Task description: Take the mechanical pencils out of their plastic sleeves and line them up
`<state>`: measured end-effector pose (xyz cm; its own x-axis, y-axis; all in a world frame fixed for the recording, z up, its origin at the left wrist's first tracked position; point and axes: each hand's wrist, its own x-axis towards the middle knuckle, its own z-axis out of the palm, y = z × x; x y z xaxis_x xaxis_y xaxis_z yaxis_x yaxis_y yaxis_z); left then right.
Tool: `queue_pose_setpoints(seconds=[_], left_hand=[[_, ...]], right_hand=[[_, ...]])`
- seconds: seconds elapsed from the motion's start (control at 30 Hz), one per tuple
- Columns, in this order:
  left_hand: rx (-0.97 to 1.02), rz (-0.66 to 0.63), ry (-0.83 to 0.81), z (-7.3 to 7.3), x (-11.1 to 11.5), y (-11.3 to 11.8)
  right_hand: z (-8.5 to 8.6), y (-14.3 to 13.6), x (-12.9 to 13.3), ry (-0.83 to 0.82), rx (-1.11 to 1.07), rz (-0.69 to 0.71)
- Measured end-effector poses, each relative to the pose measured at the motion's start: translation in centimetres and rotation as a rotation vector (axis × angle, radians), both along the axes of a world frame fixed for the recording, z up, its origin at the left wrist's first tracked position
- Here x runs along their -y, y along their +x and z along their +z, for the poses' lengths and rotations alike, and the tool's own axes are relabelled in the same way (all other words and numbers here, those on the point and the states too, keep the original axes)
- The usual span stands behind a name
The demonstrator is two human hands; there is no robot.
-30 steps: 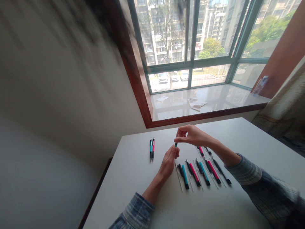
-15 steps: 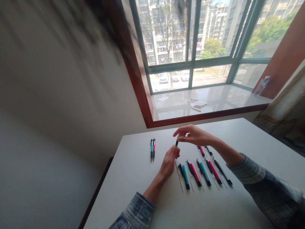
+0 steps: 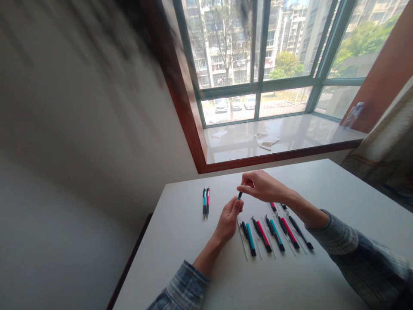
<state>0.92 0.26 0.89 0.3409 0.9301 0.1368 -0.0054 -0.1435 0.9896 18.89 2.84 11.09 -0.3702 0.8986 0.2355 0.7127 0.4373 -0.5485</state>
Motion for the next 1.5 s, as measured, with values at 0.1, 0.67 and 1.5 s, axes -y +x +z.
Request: queue_pose_setpoints(seconds=[0.1, 0.67, 1.5], left_hand=[[-0.054, 0.03, 0.05, 0.5, 0.4, -0.2], [0.618, 0.008, -0.306, 3.7, -1.3, -5.7], [0.785, 0.115, -0.424, 3.5, -2.0, -6.4]], right_hand=[[0.0, 0.0, 0.1, -0.016, -0.009, 0.005], [0.9, 2.4, -0.9, -0.178, -0.08, 0.257], [-0.5, -0.1, 0.2, -0.019, 0.015, 0.234]])
